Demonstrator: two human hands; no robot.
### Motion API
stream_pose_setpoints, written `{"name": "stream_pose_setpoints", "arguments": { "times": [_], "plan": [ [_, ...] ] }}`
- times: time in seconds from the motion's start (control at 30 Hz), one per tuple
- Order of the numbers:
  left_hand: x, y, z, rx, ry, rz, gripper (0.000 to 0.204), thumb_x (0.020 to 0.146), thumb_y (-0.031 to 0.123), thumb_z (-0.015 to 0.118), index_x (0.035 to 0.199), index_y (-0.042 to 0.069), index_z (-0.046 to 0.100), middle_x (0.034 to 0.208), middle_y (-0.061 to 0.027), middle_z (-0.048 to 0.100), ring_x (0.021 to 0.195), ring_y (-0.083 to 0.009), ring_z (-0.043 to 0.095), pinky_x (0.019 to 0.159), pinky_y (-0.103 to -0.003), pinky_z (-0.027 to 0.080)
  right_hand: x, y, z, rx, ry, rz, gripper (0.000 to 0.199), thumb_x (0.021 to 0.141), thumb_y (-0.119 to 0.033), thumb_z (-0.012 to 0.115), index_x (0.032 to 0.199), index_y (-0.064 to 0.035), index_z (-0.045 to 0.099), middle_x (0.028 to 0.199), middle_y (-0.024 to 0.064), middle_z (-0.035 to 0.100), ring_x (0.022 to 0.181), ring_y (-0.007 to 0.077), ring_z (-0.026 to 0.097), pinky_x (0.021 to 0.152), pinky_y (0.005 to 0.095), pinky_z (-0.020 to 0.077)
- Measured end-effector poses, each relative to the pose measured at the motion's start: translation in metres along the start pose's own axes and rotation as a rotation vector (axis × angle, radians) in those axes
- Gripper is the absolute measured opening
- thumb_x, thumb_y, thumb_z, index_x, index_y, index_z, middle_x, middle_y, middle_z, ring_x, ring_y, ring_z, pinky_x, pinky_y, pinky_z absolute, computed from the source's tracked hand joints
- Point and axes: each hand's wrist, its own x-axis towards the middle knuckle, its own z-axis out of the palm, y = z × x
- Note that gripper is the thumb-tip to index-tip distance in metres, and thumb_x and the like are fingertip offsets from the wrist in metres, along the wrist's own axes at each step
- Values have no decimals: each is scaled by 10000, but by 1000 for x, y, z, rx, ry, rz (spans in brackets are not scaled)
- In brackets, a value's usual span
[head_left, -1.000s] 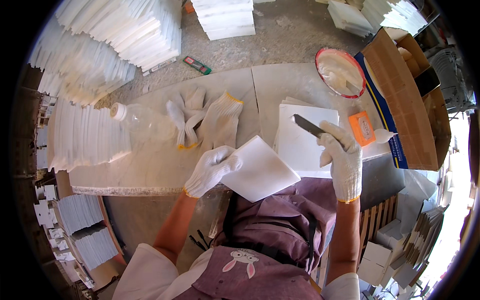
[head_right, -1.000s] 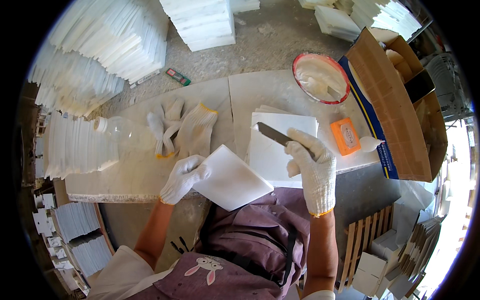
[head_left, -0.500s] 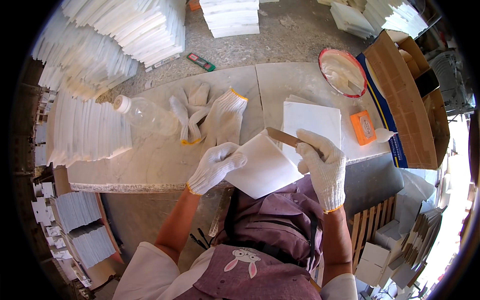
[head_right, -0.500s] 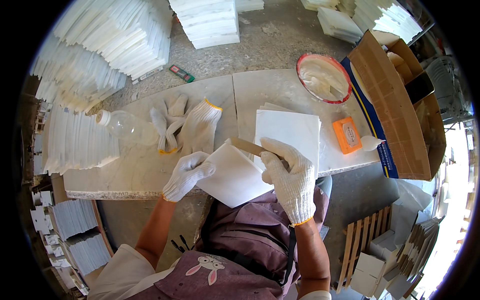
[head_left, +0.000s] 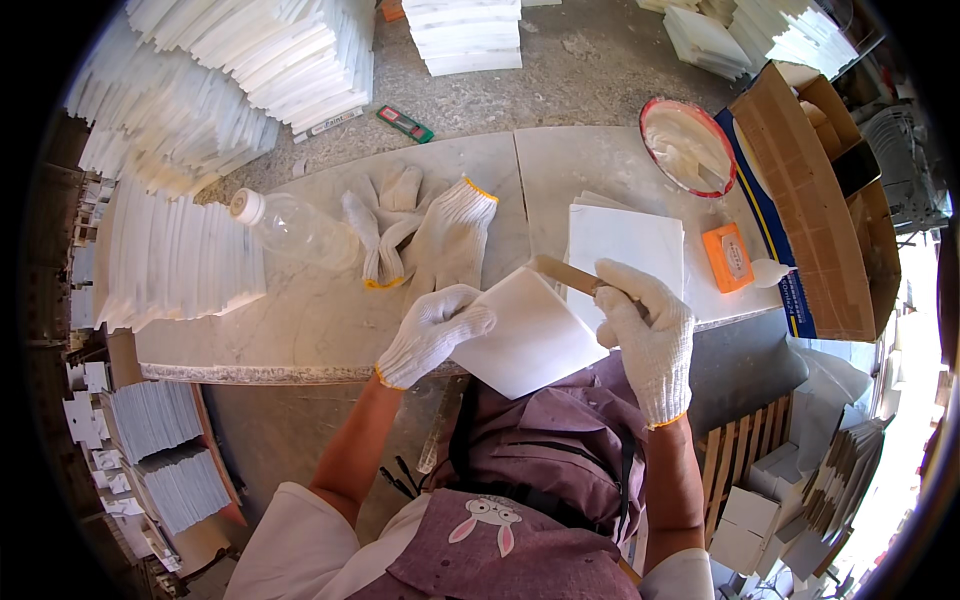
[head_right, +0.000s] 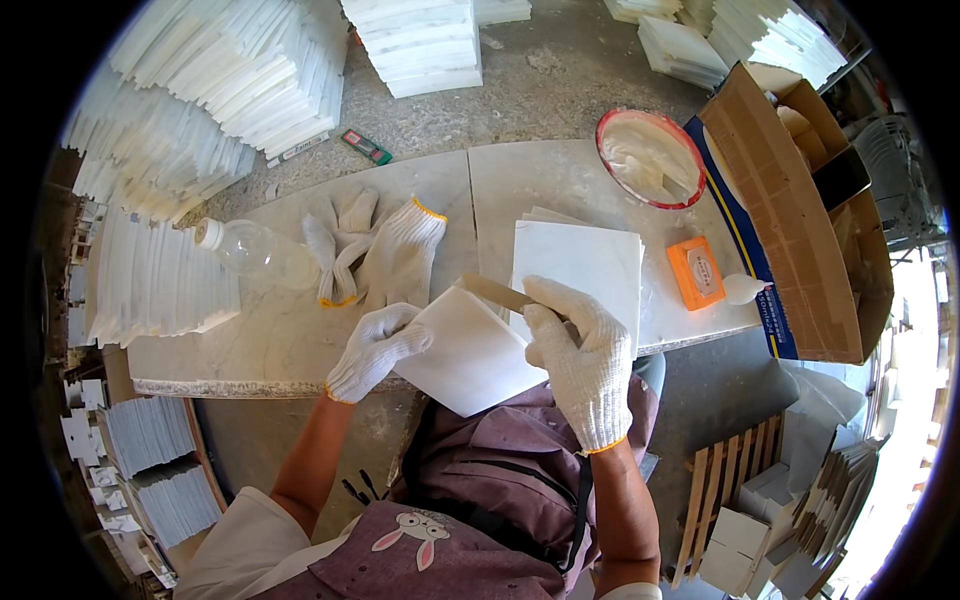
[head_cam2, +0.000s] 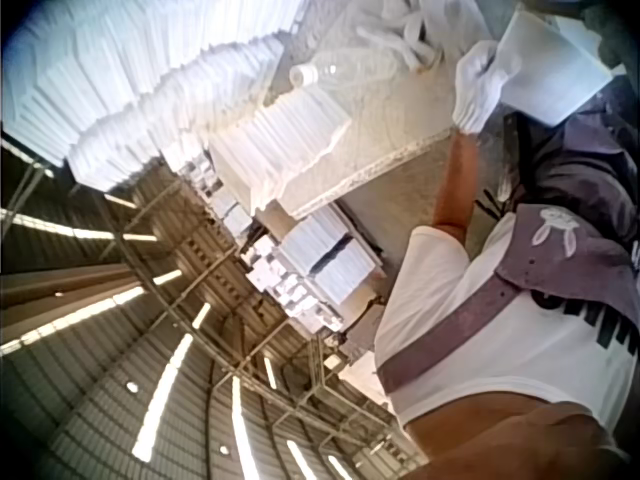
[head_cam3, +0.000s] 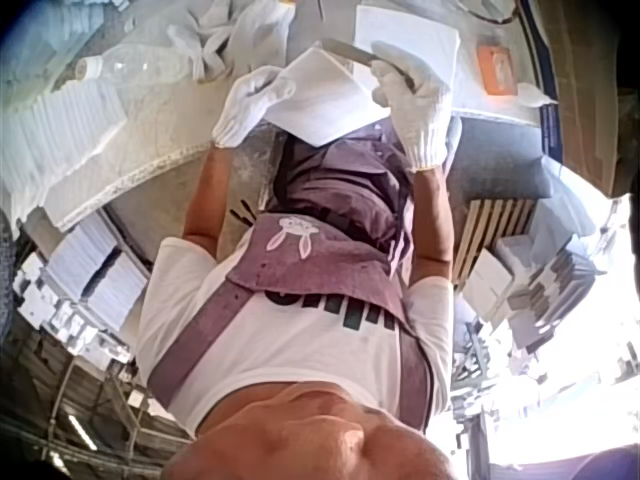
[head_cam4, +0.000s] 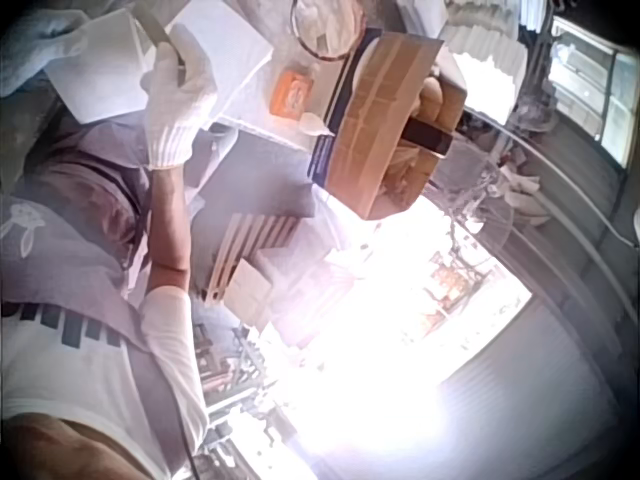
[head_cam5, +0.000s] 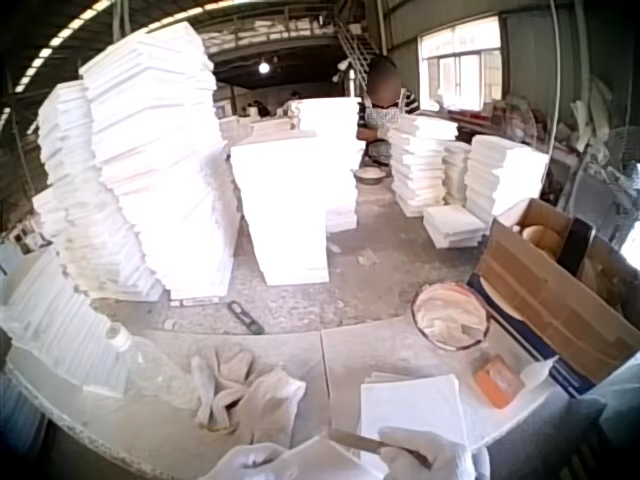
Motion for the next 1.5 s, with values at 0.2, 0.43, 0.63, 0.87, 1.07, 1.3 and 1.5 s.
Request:
{"name": "stream_pose_setpoints", "arguments": {
  "times": [0.2, 0.43, 0.63, 0.87, 1.07, 1.3, 1.5],
  "plan": [
    [1, -1, 0, 20, 0, 14, 261, 926, 239, 681, 1038, 4, 669, 888, 32, 618, 850, -48, 526, 784, -214, 432, 3, -1, -2, 51, 12, 23, 257, 901, -79, 645, 1142, -4, 692, 855, 70, 688, 593, 82, 605, 558, 208, 483],
    [2, 2, -1, 43, 23, -22, 278, 912, 236, 687, 1042, -9, 665, 886, 26, 626, 837, -49, 526, 779, -224, 440, 49, 20, -43, 83, 249, -54, 224, 923, -95, 623, 1113, -9, 702, 864, 66, 682, 596, 82, 569, 565, 212, 465],
    [5, 1, -2, 33, 16, -66, 248, 916, 210, 663, 1025, -13, 658, 891, 29, 615, 837, -46, 520, 779, -217, 431, 124, 29, -87, -546, 500, -410, 239, 901, -155, 610, 1085, -46, 718, 934, 95, 716, 716, 161, 634, 692, 288, 506],
    [6, 7, -1, 58, 23, -82, 239, 917, 208, 657, 1010, -12, 659, 889, 25, 613, 839, -55, 522, 783, -224, 431, 174, 38, -71, -989, 442, -476, 253, 892, -248, 571, 1051, -123, 723, 1033, 146, 700, 881, 340, 677, 763, 420, 539],
    [5, 6, -3, 92, 32, -86, 267, 914, 233, 664, 1010, -17, 661, 876, 17, 616, 831, -63, 522, 770, -235, 435, 133, 27, -61, -865, 501, -590, 264, 878, -197, 649, 1106, -75, 702, 1093, 145, 696, 914, 312, 691, 773, 382, 552],
    [5, 2, -4, 70, 33, -69, 264, 920, 227, 656, 1022, -16, 663, 875, 14, 619, 817, -65, 521, 750, -232, 433, 29, 107, -103, -606, 902, -367, 328, 821, -145, 759, 1128, -91, 660, 1124, 105, 655, 1023, 251, 660, 875, 335, 525],
    [8, -2, -4, 67, 45, -58, 239, 926, 206, 646, 1021, -12, 666, 871, 22, 616, 807, -58, 516, 743, -225, 430, 62, 127, -142, -589, 1080, -48, 515, 786, -344, 776, 1221, -121, 612, 1234, 102, 559, 1047, 233, 627, 913, 362, 497]
  ]
}}
